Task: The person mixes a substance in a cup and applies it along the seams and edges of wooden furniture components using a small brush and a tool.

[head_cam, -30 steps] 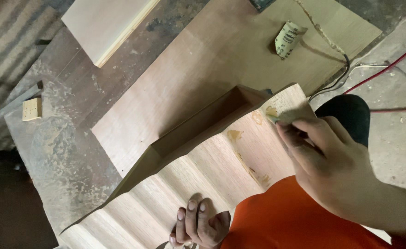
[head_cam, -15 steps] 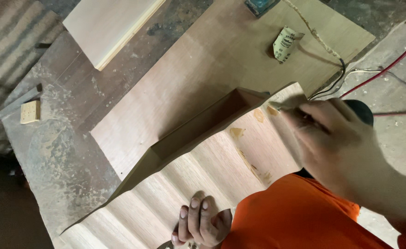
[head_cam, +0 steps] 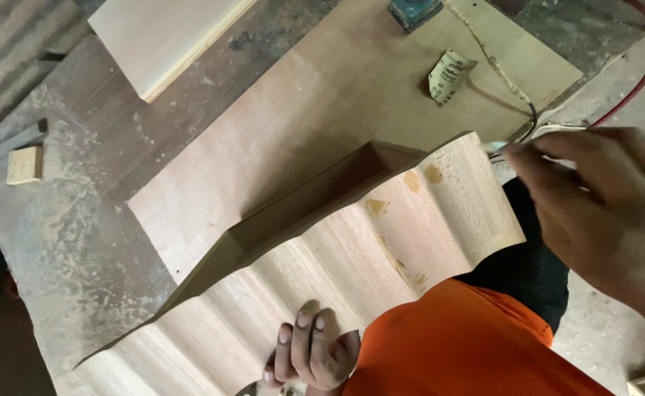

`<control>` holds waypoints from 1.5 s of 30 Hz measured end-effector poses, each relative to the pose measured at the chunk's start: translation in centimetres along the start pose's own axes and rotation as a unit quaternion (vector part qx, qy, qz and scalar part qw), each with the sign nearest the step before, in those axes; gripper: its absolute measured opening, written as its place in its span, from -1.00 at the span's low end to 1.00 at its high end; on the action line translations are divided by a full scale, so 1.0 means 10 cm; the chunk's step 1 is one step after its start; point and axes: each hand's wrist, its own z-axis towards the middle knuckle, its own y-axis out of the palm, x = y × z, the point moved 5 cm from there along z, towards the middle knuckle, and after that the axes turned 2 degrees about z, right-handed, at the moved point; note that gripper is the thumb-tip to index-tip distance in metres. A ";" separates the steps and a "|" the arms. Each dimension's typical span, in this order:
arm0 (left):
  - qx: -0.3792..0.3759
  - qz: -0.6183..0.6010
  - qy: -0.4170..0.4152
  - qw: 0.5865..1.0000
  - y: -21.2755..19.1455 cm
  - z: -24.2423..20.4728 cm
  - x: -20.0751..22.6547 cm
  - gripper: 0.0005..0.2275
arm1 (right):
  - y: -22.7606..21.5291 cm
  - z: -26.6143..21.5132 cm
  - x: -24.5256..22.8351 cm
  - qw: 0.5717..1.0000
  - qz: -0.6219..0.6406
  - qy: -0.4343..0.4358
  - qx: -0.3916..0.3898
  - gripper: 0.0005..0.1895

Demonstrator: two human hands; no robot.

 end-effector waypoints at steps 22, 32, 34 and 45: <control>-0.114 0.006 -0.015 0.993 0.00 0.04 0.01 -0.74 | 0.08 -0.19 -0.22 0.956 0.097 0.266 -0.080 -0.75; -0.078 -0.002 0.009 0.997 -0.07 -0.02 0.00 -0.72 | 0.25 -0.28 -0.43 0.973 0.005 0.231 -0.024 -0.68; -0.066 -0.005 0.012 0.998 -0.13 0.02 -0.01 -0.76 | 0.28 -0.25 -0.44 0.974 0.016 0.228 -0.002 -0.65; -0.112 -0.018 0.044 0.993 -0.15 -0.05 -0.09 -0.66 | 0.17 0.00 -0.62 0.987 -0.070 0.142 -0.017 -0.79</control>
